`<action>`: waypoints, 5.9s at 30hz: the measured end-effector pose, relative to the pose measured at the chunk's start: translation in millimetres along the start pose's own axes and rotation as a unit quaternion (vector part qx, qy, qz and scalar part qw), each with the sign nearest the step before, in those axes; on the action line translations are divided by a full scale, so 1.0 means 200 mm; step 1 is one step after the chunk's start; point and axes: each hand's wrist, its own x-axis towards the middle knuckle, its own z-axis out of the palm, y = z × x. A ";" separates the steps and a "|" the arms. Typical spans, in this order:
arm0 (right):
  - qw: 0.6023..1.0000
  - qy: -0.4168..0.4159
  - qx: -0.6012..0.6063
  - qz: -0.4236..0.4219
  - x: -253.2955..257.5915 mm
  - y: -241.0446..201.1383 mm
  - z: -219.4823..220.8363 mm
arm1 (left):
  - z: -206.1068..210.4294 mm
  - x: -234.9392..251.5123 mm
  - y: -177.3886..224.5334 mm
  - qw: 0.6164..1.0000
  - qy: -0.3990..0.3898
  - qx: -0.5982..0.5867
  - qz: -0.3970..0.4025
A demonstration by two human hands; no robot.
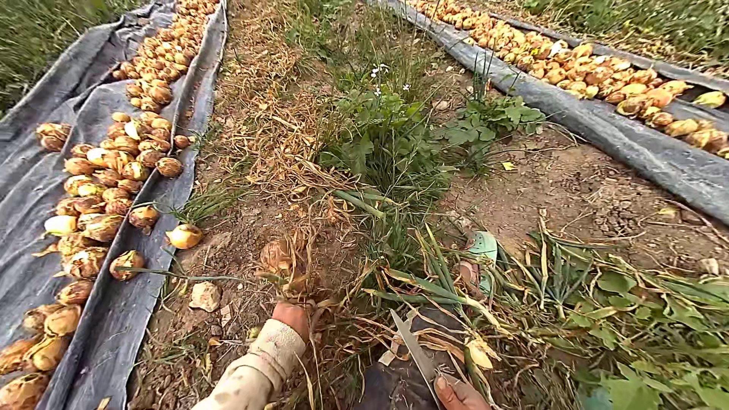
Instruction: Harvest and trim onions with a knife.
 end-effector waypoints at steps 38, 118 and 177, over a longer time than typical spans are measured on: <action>0.999 0.014 0.043 0.009 -0.12 -0.16 -0.07 | -0.06 -0.15 -0.05 0.827 0.284 -0.456 -0.167; 0.987 -0.041 0.147 0.055 -0.22 -0.14 0.11 | -0.03 -0.28 0.41 0.693 0.278 -0.665 0.000; 0.981 0.056 0.173 -0.069 -0.24 -0.17 -0.01 | -0.02 -0.57 0.67 0.826 0.325 -0.214 0.407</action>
